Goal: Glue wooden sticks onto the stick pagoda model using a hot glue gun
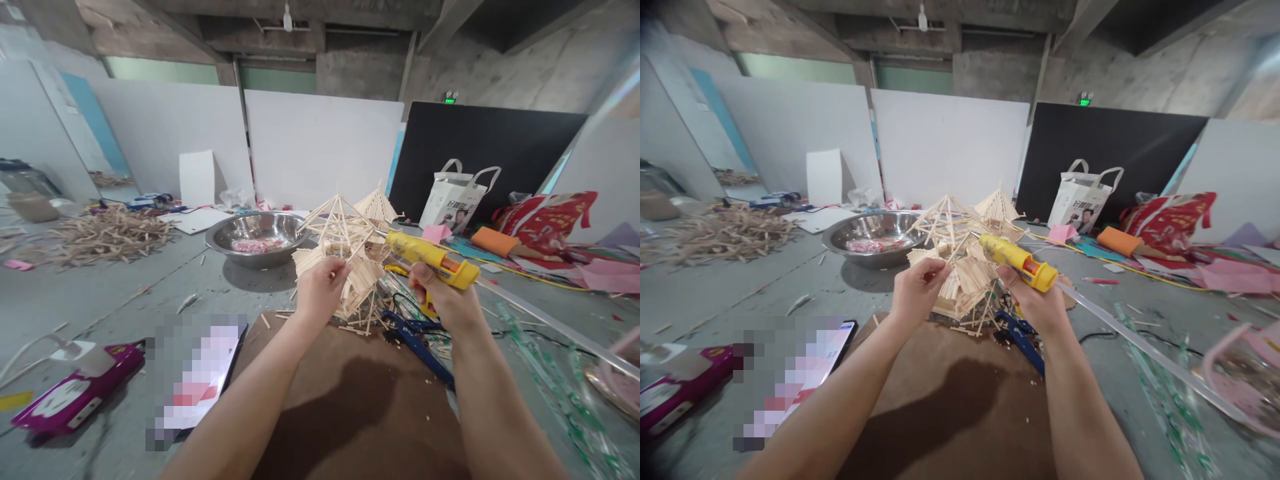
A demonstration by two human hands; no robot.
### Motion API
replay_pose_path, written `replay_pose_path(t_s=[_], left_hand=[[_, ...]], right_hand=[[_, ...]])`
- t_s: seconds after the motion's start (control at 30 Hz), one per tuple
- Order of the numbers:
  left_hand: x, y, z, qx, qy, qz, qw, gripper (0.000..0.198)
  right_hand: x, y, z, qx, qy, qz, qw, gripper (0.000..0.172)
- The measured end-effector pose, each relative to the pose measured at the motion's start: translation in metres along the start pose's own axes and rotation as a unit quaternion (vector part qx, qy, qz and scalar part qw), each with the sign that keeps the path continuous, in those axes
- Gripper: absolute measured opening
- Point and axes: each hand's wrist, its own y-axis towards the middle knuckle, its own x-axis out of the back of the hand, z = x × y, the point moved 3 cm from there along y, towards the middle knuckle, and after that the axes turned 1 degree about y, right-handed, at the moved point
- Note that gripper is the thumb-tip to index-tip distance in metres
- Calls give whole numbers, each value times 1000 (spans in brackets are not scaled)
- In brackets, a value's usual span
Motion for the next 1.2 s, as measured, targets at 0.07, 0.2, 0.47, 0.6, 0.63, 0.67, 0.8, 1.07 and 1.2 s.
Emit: replay_pose_path(t_s=[0.07,0.2,0.47,0.6,0.63,0.67,0.8,1.07,1.2], left_hand=[[0,0,0,0,-1,-2,1000,14],[1,0,0,6,-4,0,1000,14],[1,0,-1,17,-12,-6,1000,12],[0,0,1,22,-16,-8,1000,12],[0,0,1,23,-18,-8,1000,12],[0,0,1,25,-19,-7,999,12],[-1,0,2,37,-25,-4,999,14],[-7,-1,1,135,-208,71,966,22],[-9,-1,2,168,-282,97,940,28]], right_hand=[[0,0,1,1,0,1,1000,40],[0,-1,1,9,7,2,1000,39],[-2,-1,1,3,1,7,1000,40],[-2,-2,0,6,1,2,1000,39],[-2,-2,-1,6,1,3,1000,39],[-2,-1,-1,6,1,2,1000,39],[-1,-1,-1,7,5,5,1000,38],[-3,-4,4,14,19,3,1000,39],[-3,-4,5,7,30,3,1000,39]])
